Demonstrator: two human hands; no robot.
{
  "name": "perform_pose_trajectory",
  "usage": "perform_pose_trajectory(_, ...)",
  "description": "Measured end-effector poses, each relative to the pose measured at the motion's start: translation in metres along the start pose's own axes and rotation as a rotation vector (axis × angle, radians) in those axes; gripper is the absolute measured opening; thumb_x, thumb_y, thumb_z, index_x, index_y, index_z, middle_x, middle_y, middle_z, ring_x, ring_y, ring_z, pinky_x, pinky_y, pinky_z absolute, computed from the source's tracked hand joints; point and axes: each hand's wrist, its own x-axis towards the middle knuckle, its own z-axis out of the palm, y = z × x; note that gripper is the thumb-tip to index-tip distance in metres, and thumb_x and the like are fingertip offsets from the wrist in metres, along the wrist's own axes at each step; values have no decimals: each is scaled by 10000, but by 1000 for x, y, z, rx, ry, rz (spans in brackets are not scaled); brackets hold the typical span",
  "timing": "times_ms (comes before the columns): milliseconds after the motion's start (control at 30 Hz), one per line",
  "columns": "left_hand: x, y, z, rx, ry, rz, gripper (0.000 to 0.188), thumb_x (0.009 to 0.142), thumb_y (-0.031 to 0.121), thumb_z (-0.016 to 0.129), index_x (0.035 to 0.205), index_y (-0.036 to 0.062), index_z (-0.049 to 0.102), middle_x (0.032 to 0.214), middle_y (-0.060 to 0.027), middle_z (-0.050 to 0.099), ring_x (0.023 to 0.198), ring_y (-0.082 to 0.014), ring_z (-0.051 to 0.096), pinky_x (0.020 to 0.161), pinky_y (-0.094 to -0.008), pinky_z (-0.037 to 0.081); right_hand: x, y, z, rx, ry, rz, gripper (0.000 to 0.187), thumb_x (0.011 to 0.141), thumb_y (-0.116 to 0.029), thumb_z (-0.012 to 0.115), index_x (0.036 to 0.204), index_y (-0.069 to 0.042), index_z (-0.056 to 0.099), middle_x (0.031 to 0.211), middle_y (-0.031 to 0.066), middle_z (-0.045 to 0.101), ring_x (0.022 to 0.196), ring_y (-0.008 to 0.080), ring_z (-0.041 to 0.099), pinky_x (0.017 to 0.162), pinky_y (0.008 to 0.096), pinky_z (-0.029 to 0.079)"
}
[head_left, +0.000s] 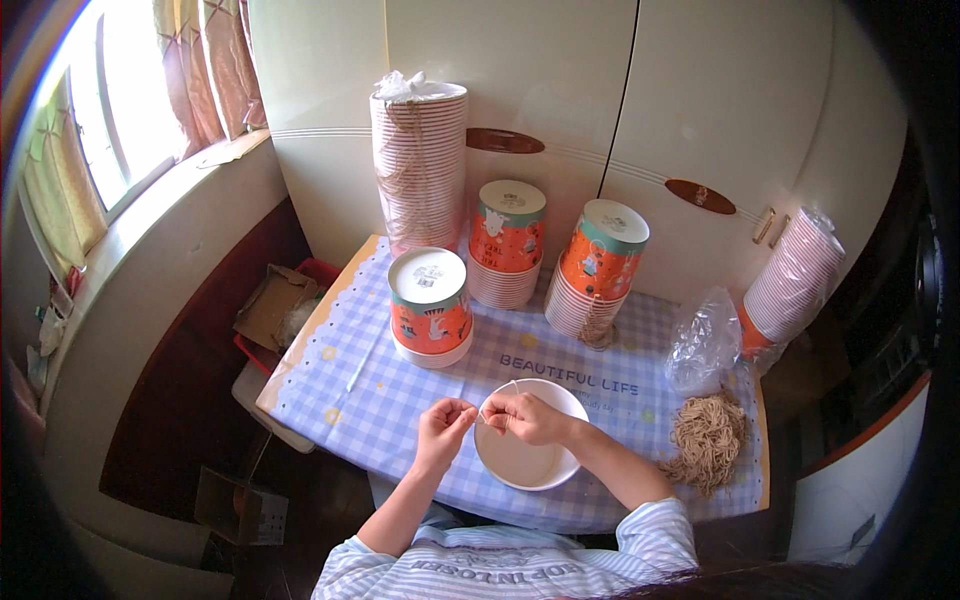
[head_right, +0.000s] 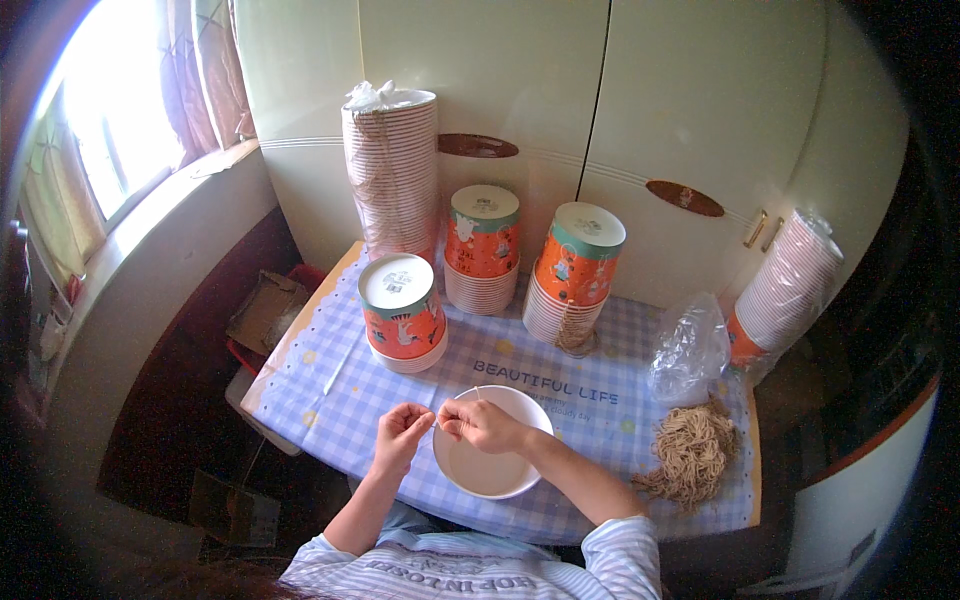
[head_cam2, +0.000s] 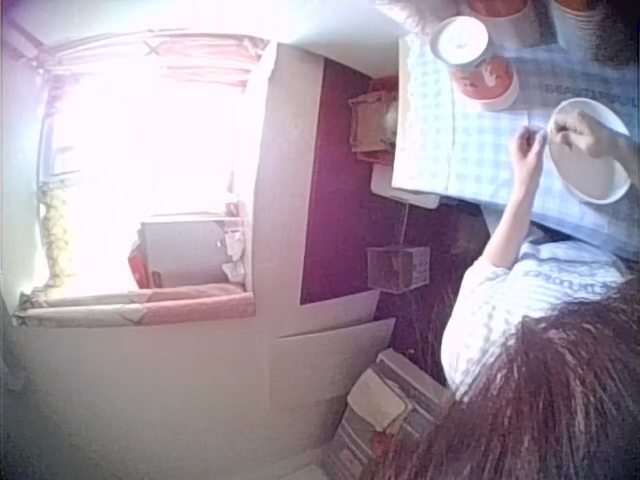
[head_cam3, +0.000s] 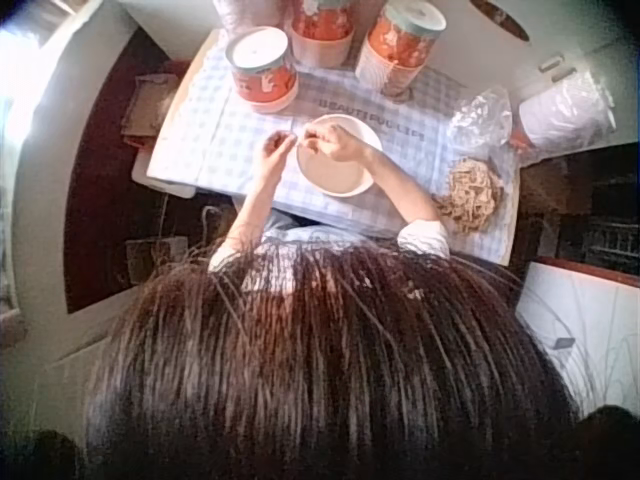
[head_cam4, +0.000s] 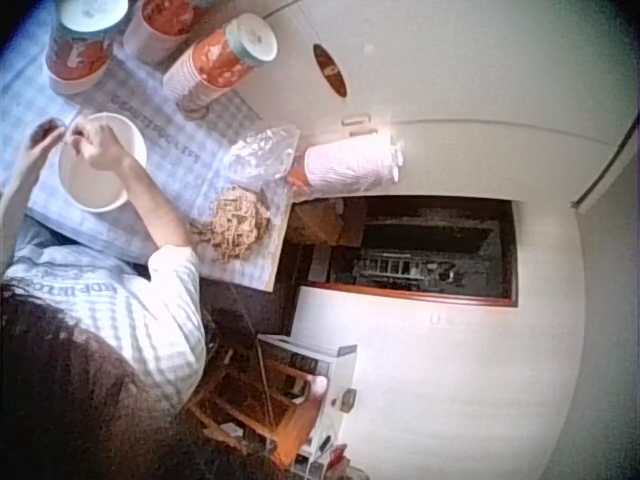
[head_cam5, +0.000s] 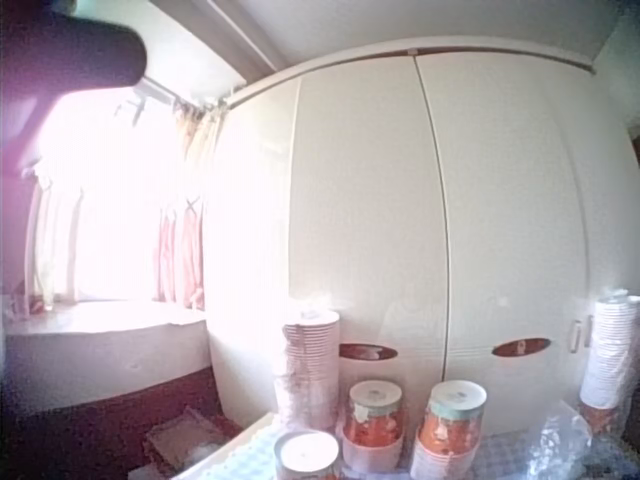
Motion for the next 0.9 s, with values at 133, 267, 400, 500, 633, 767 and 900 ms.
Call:
perform_pose_trajectory(133,1,-9,-6,70,4,22,91,808,71,589,828,-12,561,678,29,530,585,-11,449,502,-143,344,0,4,1,7,-18,-1,65,853,-82,463,843,-33,504,662,28,534,620,100,513,587,253,413)
perform_pose_trajectory(267,0,-13,-13,46,12,76,74,807,63,583,828,1,548,695,39,494,602,-17,420,517,-148,331,-8,-6,6,-158,112,-25,139,848,-174,492,905,-50,519,710,108,586,672,235,592,598,327,448)
perform_pose_trajectory(400,-5,-16,-21,16,7,159,51,795,34,575,818,11,535,787,-1,480,707,-58,429,610,-181,352,-25,-27,17,-506,282,20,124,833,-184,515,882,-75,551,708,97,608,665,232,614,589,333,476)
perform_pose_trajectory(500,-10,-18,-27,-5,-3,148,49,787,19,574,815,14,534,837,-27,481,763,-87,436,673,-206,360,-42,-42,29,-765,181,63,128,820,-201,534,834,-80,574,684,104,608,627,242,609,549,344,478)
perform_pose_trajectory(633,-17,-21,-26,-25,-23,179,54,781,14,576,817,20,537,871,-40,486,808,-110,447,733,-231,364,-57,-45,59,-652,187,-25,110,807,-183,544,808,-83,589,676,103,606,609,229,605,526,338,472)
perform_pose_trajectory(767,-23,-24,-24,-97,-27,70,58,781,24,582,819,23,538,881,-43,488,829,-114,453,748,-235,366,-62,-38,99,-534,178,-146,97,795,-152,531,839,-77,573,683,84,608,610,223,609,517,332,475)
perform_pose_trajectory(900,-31,-35,-28,-134,-43,-3,62,777,41,597,818,27,552,886,-45,498,836,-120,458,757,-241,366,-62,-8,122,-468,150,-79,137,773,-111,538,891,-79,599,743,91,622,641,224,612,552,334,481)
